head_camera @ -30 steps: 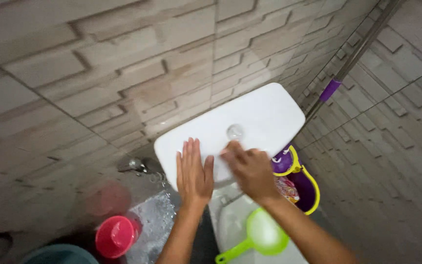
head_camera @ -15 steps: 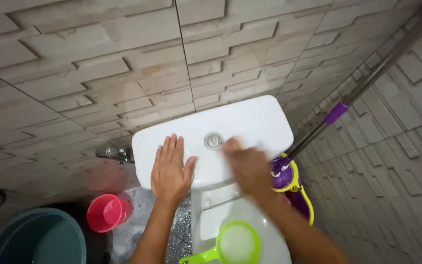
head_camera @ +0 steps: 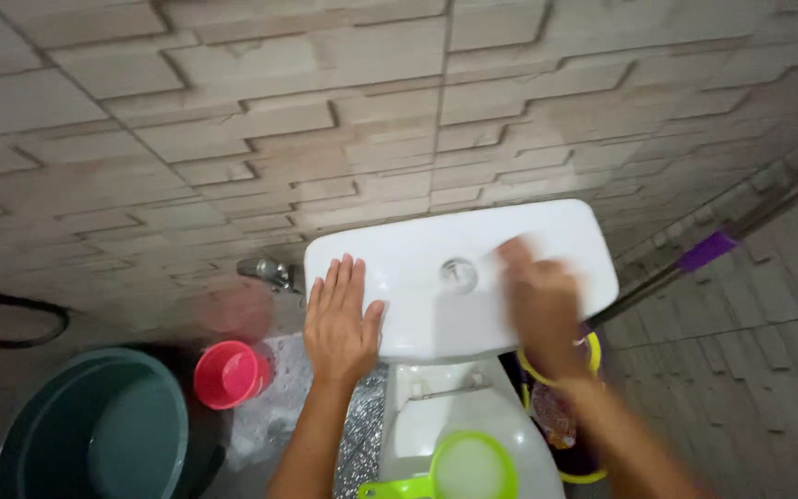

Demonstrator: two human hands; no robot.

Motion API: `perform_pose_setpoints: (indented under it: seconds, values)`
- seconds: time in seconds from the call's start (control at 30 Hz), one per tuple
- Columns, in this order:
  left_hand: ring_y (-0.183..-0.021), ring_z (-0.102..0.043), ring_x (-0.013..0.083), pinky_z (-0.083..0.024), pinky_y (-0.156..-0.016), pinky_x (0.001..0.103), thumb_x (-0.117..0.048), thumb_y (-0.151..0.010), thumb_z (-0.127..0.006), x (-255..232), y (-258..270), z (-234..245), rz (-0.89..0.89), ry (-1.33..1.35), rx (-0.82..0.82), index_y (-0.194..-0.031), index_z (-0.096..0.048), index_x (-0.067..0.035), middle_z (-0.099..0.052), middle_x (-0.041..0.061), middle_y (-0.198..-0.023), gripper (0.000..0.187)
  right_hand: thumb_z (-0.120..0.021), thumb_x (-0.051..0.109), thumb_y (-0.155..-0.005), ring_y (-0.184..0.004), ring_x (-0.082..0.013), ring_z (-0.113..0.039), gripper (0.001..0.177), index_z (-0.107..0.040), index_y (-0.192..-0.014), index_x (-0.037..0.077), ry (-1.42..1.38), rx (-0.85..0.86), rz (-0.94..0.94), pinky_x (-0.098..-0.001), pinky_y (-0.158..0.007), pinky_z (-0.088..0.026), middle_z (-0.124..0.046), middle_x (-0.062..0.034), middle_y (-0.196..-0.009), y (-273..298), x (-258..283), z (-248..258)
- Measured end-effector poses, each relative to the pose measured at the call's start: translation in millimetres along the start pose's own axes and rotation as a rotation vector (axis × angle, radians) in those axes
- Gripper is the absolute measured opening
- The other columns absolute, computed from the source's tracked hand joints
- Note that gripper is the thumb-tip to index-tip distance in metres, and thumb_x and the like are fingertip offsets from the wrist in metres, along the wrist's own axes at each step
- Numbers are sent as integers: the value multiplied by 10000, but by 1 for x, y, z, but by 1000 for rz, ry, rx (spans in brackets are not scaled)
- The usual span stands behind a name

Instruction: Cleaning the toilet and bathroom wall using a sponge and water

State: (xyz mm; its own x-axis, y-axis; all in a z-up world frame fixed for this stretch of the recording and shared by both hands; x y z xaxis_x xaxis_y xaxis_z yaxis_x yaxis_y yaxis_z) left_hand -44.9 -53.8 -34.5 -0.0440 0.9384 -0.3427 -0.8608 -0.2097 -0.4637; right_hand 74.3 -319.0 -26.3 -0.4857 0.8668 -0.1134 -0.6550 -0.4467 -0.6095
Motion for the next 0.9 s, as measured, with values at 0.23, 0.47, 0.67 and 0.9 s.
perform_pose_setpoints:
  seconds: [0.23, 0.47, 0.67, 0.9]
  values:
    - [-1504, -371, 301, -158, -1257, 514, -591, -1051, -262, 1, -9, 9, 143, 110, 95, -1528, -451, -85, -455, 159, -1588, 721, -613, 324, -1014, -753, -386, -686, 384, -624, -1357, 153, 24, 214, -441, -469, -669, -503, -667, -197, -925, -52, 46, -29]
    - [-1470, -426, 376, -274, -1195, 586, -518, -1041, -382, 13, -4, 22, 100, 187, 87, -1502, -474, 4, -503, 240, -1532, 702, -540, 305, -991, -826, -341, -602, 273, -684, -1219, 266, -162, 58, 3, -461, -715, -458, -687, -44, -1262, -54, 125, 0]
    - [-1452, -353, 518, -266, -1197, 591, -224, -1040, -509, 68, 99, 27, 156, 521, -6, -1527, -401, 70, -427, 343, -1533, 579, -676, 250, -865, -784, -318, -602, 367, -703, -1224, 325, -220, -45, 158, -444, -671, -453, -675, -22, -1291, -50, 245, 16]
    - [-1596, -169, 198, -137, -1305, 416, -529, -1014, -345, 238, 494, 15, 1172, 343, 600, -1604, -302, -214, -233, -1, -1709, 671, -577, 309, -1002, -911, -446, -532, 298, -709, -1254, 218, -456, 191, -116, -551, -781, -376, -683, -51, -1361, -93, 229, -10]
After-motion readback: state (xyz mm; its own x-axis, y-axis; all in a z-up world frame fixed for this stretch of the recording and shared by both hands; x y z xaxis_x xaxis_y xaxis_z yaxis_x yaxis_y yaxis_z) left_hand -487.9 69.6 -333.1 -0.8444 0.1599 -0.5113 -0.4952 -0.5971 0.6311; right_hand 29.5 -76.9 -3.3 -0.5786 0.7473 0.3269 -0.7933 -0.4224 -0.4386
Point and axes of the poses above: each hand's wrist, its own y-axis away from the middle knuckle, its own z-axis out of the back of the hand, x = y × z, the point moved 1 cm from there along -y, towards the middle knuckle
